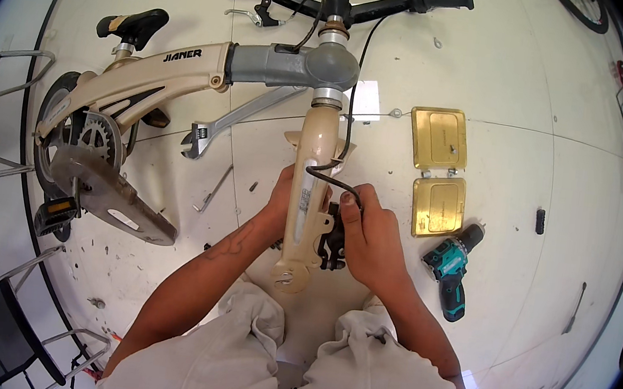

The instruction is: The person disassembles a bicycle brake caliper, removes the brake pads, and reassembles the unit using a cordless drill. The person then mounts the brake caliper onto the bicycle fork and secures it with the drill.

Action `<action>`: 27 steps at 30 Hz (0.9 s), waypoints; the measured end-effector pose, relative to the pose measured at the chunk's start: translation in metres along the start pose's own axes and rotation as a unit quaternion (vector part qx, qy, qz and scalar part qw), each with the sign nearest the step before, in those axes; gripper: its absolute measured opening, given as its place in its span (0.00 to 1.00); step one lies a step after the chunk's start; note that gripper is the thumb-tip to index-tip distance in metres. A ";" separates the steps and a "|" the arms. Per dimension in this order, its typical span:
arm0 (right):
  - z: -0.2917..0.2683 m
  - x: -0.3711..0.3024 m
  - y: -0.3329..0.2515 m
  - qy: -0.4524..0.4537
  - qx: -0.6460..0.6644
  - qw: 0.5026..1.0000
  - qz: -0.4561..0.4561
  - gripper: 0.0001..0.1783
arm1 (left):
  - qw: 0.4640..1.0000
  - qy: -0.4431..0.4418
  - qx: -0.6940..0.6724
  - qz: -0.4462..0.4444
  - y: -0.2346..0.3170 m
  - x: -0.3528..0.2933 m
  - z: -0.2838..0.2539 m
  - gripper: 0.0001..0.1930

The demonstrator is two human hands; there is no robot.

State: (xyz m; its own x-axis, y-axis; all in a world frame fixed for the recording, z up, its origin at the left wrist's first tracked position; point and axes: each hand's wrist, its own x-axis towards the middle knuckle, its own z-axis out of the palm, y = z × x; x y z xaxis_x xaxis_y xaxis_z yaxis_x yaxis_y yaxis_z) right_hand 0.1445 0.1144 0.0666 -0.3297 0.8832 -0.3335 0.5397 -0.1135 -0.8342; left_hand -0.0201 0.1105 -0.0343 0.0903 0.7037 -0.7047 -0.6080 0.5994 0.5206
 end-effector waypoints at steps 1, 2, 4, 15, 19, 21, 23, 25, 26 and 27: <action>0.000 0.000 0.000 -0.006 -0.002 1.000 0.004 0.17 | 1.000 0.009 -0.003 -0.006 0.000 -0.002 0.001 0.08; 0.001 0.000 0.000 -0.012 -0.004 1.000 0.008 0.17 | 1.000 0.005 -0.009 -0.002 -0.001 -0.001 0.000 0.08; 0.000 -0.003 -0.003 -0.019 -0.001 1.000 0.023 0.19 | 1.000 -0.004 -0.019 0.006 -0.001 0.001 -0.001 0.07; 0.006 -0.006 0.000 -0.026 -0.010 1.000 0.011 0.23 | 0.999 -0.007 0.027 0.022 0.000 0.007 -0.002 0.05; 0.006 0.000 0.000 -0.026 -0.008 0.999 0.022 0.24 | 0.993 0.015 0.103 0.062 0.003 0.002 0.005 0.07; 0.005 0.001 -0.002 -0.031 -0.011 0.999 0.023 0.24 | 0.991 0.014 0.113 0.065 0.000 0.005 -0.001 0.07; 0.003 0.002 -0.004 -0.035 -0.015 0.999 0.020 0.24 | 0.995 0.004 0.085 0.057 0.000 0.006 0.001 0.07; 0.002 0.003 -0.004 -0.041 -0.003 0.999 0.008 0.24 | 0.997 -0.026 0.046 0.049 -0.002 0.009 -0.005 0.07; 0.003 0.004 -0.004 -0.046 0.004 0.999 0.001 0.24 | 0.997 -0.051 0.021 0.045 -0.006 0.014 -0.014 0.07; 0.004 0.004 -0.006 -0.043 -0.004 0.999 0.003 0.23 | 0.996 -0.076 -0.005 0.041 -0.011 0.019 -0.022 0.07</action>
State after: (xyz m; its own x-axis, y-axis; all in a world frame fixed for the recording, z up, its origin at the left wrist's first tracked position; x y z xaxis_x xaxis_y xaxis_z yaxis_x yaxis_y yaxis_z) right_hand 0.1373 0.1164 0.0684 -0.3915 0.8406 -0.3744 0.5473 -0.1145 -0.8291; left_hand -0.0290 0.1087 -0.0643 0.1575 0.8002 -0.5787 -0.6259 0.5341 0.5683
